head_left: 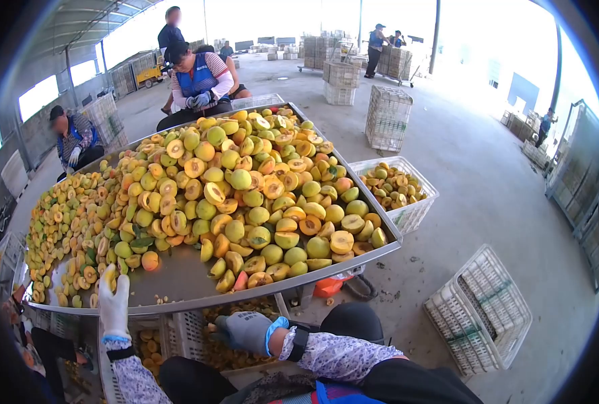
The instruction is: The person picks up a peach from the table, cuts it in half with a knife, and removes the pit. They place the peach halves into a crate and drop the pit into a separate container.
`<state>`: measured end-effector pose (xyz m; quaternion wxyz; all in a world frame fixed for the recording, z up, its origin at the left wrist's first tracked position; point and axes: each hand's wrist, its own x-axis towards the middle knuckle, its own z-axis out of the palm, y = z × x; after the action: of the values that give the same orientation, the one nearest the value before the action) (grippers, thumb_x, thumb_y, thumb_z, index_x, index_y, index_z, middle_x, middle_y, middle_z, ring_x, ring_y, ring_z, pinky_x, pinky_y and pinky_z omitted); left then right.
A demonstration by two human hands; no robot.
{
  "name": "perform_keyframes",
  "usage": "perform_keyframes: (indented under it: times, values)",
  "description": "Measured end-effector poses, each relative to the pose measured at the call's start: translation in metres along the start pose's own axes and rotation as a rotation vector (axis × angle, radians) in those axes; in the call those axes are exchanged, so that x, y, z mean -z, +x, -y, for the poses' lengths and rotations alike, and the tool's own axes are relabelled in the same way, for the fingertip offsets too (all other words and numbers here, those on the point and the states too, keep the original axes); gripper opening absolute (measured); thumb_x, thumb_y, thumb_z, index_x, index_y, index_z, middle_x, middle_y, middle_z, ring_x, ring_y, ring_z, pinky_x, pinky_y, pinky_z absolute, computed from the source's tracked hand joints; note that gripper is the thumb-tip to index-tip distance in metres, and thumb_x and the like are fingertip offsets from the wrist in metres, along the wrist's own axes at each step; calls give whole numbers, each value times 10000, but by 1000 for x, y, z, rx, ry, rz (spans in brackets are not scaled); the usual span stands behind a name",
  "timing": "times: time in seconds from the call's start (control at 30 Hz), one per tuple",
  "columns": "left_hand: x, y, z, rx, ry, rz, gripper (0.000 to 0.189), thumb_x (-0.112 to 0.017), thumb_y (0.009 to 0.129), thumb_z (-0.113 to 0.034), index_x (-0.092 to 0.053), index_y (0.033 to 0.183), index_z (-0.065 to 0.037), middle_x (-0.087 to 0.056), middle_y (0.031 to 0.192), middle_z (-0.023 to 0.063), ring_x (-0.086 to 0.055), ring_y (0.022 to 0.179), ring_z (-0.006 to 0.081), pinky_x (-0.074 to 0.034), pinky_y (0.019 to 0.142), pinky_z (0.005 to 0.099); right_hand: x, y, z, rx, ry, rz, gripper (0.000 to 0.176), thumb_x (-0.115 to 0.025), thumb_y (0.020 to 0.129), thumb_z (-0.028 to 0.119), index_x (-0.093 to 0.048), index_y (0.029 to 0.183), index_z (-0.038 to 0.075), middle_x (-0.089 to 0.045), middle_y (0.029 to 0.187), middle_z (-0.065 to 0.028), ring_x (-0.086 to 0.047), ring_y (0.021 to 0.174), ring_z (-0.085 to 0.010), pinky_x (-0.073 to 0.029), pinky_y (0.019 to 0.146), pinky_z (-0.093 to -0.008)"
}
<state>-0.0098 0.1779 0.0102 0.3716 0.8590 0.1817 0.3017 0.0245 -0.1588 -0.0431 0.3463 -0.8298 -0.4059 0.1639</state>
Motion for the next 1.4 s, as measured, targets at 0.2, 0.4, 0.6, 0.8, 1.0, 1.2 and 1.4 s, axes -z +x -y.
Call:
perform_keyframes:
  times: [0.2,0.4,0.6,0.8,1.0,1.2,1.4]
  values:
    - [-114,109,-58,-60,273,359,906,-762,825,-421,-326,1575,-161,-347,1603,185,-380,1454,336,-329,1184,407,12,-6,-3,0,16,4,384,-586,992,423,-667,1008,48,-680,804,-221,-665,786,-436,-507,696,-520]
    - [-162,114,-46,-48,444,356,940,-741,808,-366,-257,1592,-182,-368,1573,204,-456,1385,387,-377,1146,439,19,-9,-4,5,5,42,342,-617,968,386,-674,1026,54,-686,820,-210,-670,779,-423,-520,704,-506]
    - [-134,93,-47,-62,577,548,737,-718,794,-329,-441,1443,-113,-519,1420,227,-536,1284,396,-447,1069,440,7,-8,-2,101,6,48,325,-619,961,381,-670,1011,64,-688,828,-208,-673,794,-417,-525,716,-508]
    - [-123,49,-56,-215,539,555,639,-764,740,-294,-575,1321,-106,-661,1204,224,-613,1160,395,-477,1012,435,20,-15,15,71,8,7,380,-594,980,420,-669,1000,48,-684,764,-198,-678,763,-412,-526,714,-491]
    - [-114,53,-19,125,-444,248,288,-722,840,-81,-694,1114,3,-689,933,41,-638,816,112,-523,752,256,13,-1,3,100,199,-210,367,-521,1031,362,-643,1043,17,-705,886,-226,-680,848,-428,-516,742,-508]
    - [-108,-41,-106,44,-766,64,299,-567,1049,-269,-684,1127,-5,-682,996,47,-632,874,116,-519,790,253,9,20,6,154,489,-522,239,-541,1047,245,-604,1062,15,-655,816,-178,-636,789,-301,-498,725,-421]
    - [-119,-73,-118,124,-1289,318,512,-350,1118,-372,-520,1370,41,-641,1271,169,-669,1101,269,-547,969,373,7,30,-2,121,305,-629,235,-551,1043,239,-607,1005,13,-636,723,-159,-658,667,-309,-486,600,-413]
